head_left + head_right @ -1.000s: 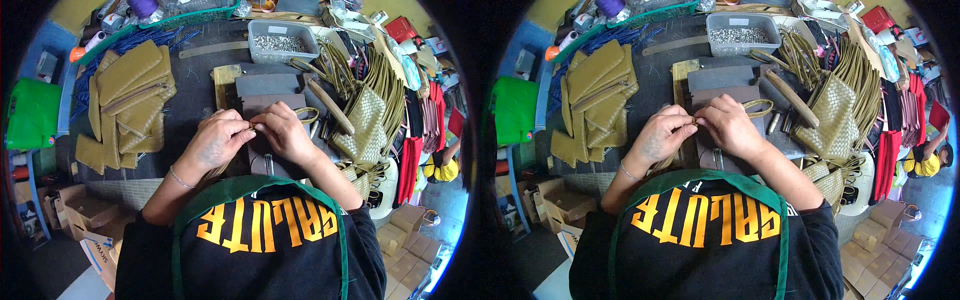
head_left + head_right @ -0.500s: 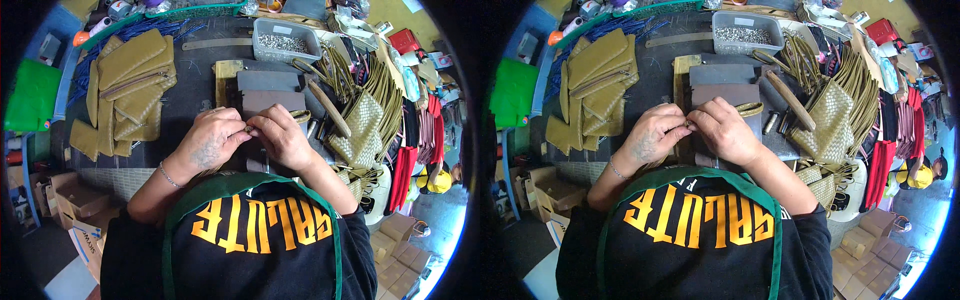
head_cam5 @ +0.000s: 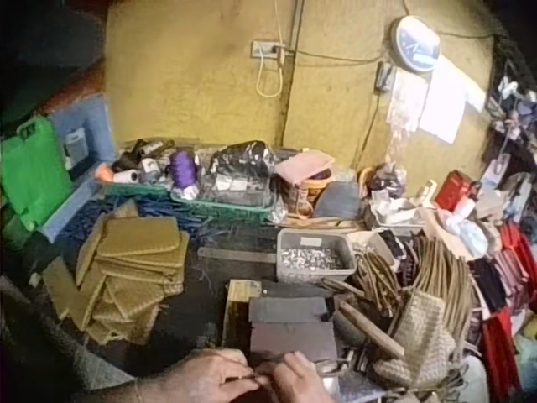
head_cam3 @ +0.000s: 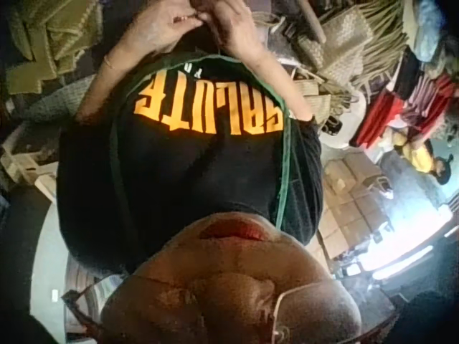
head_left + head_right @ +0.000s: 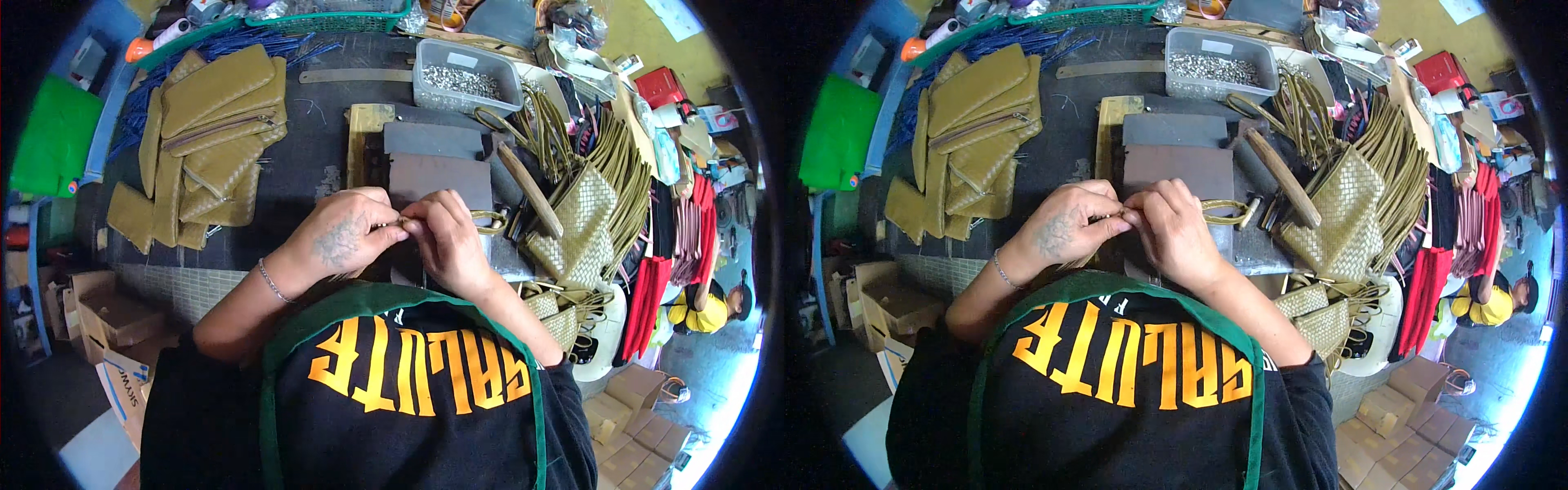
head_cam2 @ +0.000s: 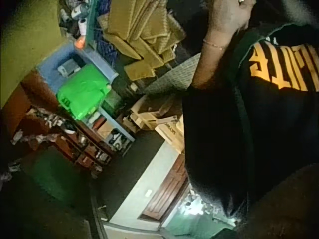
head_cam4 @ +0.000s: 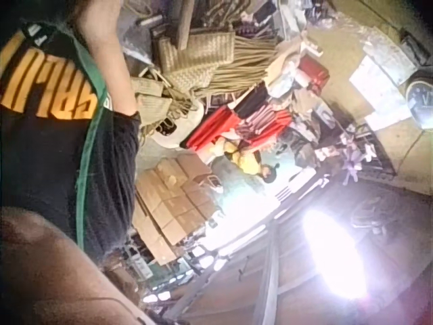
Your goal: The person secures metal hardware onto leather straps using a hammer and a punch tool on a metal block, then weaves the leather straps together at a workbench.
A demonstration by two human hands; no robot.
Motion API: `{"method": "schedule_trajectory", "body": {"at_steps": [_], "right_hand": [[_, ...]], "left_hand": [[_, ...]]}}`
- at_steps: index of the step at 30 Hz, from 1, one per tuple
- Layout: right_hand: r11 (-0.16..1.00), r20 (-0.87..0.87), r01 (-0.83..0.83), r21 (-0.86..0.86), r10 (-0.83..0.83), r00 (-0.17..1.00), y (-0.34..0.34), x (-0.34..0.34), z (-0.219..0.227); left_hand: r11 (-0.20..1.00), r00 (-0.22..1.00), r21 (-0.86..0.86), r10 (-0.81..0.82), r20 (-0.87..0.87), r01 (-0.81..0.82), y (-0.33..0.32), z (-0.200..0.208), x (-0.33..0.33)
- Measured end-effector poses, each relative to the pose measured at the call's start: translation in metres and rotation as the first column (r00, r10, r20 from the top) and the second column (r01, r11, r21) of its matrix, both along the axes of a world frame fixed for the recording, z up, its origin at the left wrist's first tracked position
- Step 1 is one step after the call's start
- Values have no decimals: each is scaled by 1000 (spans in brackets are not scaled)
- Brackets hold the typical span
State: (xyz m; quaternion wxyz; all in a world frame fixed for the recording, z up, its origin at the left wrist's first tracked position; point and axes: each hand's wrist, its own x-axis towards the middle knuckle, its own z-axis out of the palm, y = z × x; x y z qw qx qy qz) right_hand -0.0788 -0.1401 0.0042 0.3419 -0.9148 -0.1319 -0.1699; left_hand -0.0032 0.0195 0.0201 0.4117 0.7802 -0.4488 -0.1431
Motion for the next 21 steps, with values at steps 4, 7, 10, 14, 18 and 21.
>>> {"method": "schedule_trajectory", "body": {"at_steps": [4, 7, 10, 14, 18, 21], "right_hand": [[988, -20, -102, -116, 100, 995, -10, -3, 14], [977, -84, -147, -152, 136, 987, -14, -6, 17], [982, -35, -113, -154, 109, 993, -12, -8, 15], [961, 72, -52, -273, 74, 995, -7, -4, 18], [939, 82, 27, -343, 1, 997, -1, 0, 17], [915, -17, 134, -380, -152, 988, 4, 4, 17]], "left_hand": [[997, 998, 80, -28, 49, 24, -1, 2, -3], [989, 985, 147, -30, 169, 5, -2, 7, -8], [994, 999, 106, -43, 30, 39, 0, 2, -3], [998, 985, -38, -51, -163, 46, 4, -8, 9], [997, 943, 61, 56, -327, -38, -8, -9, 14], [993, 969, -12, 113, -218, -119, -13, -15, 4]]}}
